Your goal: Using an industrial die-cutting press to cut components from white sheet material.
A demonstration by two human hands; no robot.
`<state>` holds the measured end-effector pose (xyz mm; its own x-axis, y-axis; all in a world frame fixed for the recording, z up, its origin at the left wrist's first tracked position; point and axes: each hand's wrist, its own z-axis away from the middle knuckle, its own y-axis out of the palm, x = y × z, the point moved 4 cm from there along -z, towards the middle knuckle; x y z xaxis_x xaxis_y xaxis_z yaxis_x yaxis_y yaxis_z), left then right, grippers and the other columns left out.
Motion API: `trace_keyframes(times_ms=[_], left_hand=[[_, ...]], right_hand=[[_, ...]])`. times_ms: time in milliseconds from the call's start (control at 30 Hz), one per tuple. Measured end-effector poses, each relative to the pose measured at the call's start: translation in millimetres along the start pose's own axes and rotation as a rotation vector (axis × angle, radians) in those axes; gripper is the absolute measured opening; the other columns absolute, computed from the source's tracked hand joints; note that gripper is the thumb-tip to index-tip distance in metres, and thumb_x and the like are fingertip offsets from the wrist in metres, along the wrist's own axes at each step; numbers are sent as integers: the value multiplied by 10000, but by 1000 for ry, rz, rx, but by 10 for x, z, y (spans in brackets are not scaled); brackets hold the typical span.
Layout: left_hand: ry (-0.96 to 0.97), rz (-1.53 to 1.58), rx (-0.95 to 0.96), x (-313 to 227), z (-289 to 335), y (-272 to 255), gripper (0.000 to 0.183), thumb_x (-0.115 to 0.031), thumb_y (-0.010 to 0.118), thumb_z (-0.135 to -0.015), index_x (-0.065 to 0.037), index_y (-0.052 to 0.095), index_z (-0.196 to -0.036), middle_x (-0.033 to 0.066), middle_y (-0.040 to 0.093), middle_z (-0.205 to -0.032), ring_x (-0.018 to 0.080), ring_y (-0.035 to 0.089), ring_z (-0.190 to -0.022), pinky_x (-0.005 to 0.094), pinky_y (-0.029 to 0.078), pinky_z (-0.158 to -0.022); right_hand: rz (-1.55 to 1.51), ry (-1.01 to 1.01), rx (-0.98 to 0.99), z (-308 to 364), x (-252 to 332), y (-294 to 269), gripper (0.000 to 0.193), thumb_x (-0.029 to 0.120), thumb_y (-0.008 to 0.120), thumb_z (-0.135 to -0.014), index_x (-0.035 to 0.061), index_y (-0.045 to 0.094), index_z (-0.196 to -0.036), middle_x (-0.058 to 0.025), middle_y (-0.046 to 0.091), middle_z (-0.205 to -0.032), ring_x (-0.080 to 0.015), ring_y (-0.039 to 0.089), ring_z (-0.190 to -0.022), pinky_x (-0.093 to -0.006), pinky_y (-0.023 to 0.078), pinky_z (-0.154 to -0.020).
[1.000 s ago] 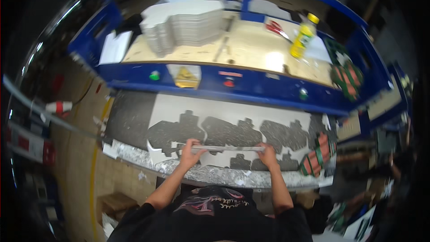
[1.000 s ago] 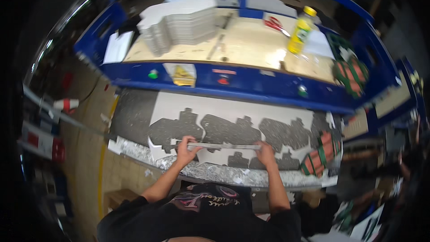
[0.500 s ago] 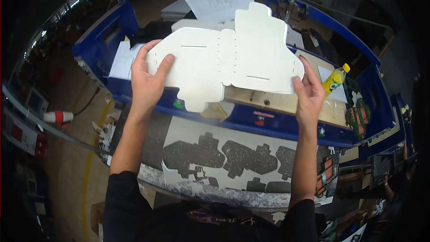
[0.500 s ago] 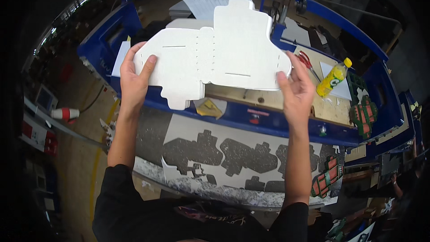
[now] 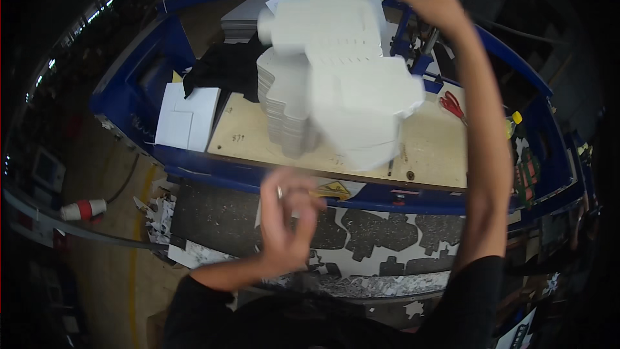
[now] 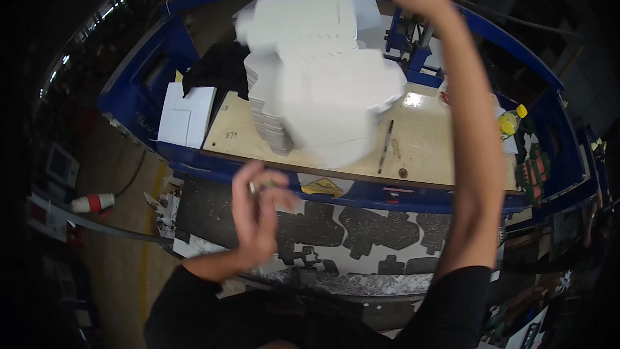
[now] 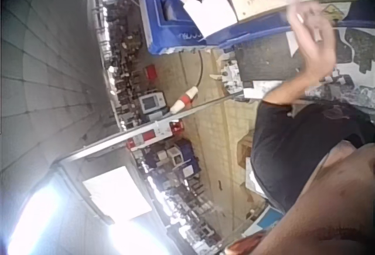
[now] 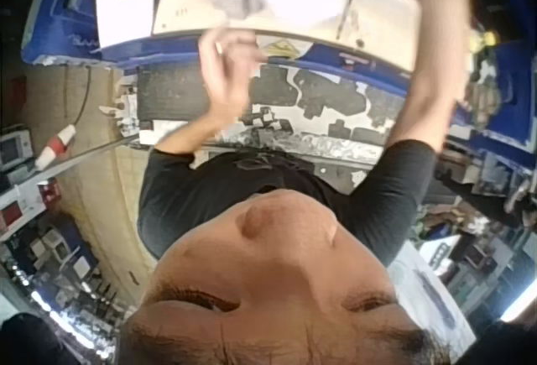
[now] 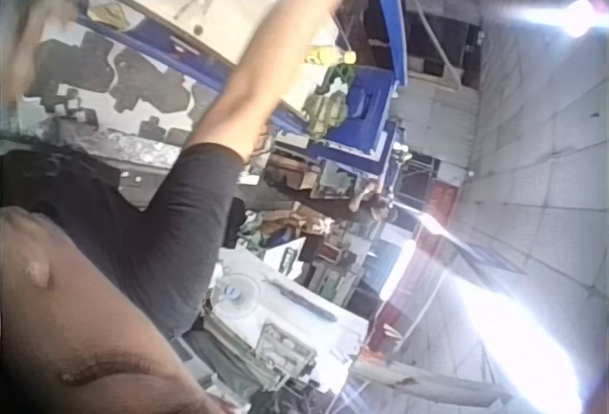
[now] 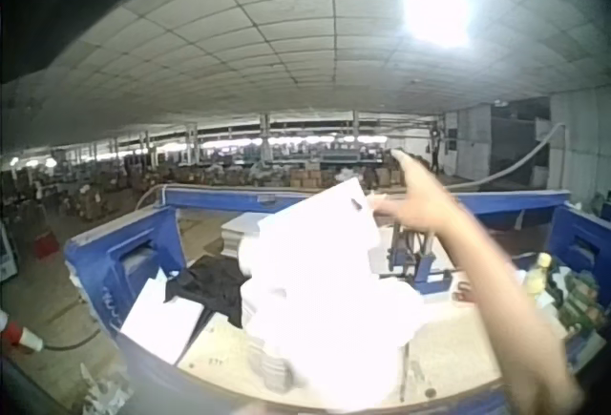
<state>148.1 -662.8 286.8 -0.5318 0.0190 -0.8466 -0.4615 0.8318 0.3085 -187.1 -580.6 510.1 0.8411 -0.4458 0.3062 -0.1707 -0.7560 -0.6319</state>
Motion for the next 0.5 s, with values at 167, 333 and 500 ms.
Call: trace_keyframes(times_ms=[167, 333, 500], left_hand=[[472, -395, 40, -278, -93, -762, 283, -82, 729, -854, 44, 562, -1044, 129, 641, -826, 173, 603, -743, 287, 499, -660], [680, -689, 132, -473, -1428, -539, 210, -76, 786, -791, -13, 631, -918, 96, 644, -818, 177, 590, -687, 279, 478, -644], [505, -951, 488, 190, -2864, -366, 446, -291, 696, -941, -39, 626, -1302, 175, 641, -1319, 304, 600, -1246, 373, 445, -1046]], right_hand=[[-156, 8, 225, 626, -387, -138, 779, 386, 741, -918, 57, 381, -1525, -182, 547, -1434, -268, 608, -1228, -378, 550, -942], [-242, 271, 295, 2295, -136, 86, 987, 350, 798, -803, 77, 258, -1584, -235, 335, -1586, -347, 399, -1439, -456, 369, -1159], [-222, 261, -348, 2655, 118, 731, 632, 276, 631, -978, 5, 388, -1495, -212, 446, -1476, -354, 421, -1380, -457, 288, -1183]])
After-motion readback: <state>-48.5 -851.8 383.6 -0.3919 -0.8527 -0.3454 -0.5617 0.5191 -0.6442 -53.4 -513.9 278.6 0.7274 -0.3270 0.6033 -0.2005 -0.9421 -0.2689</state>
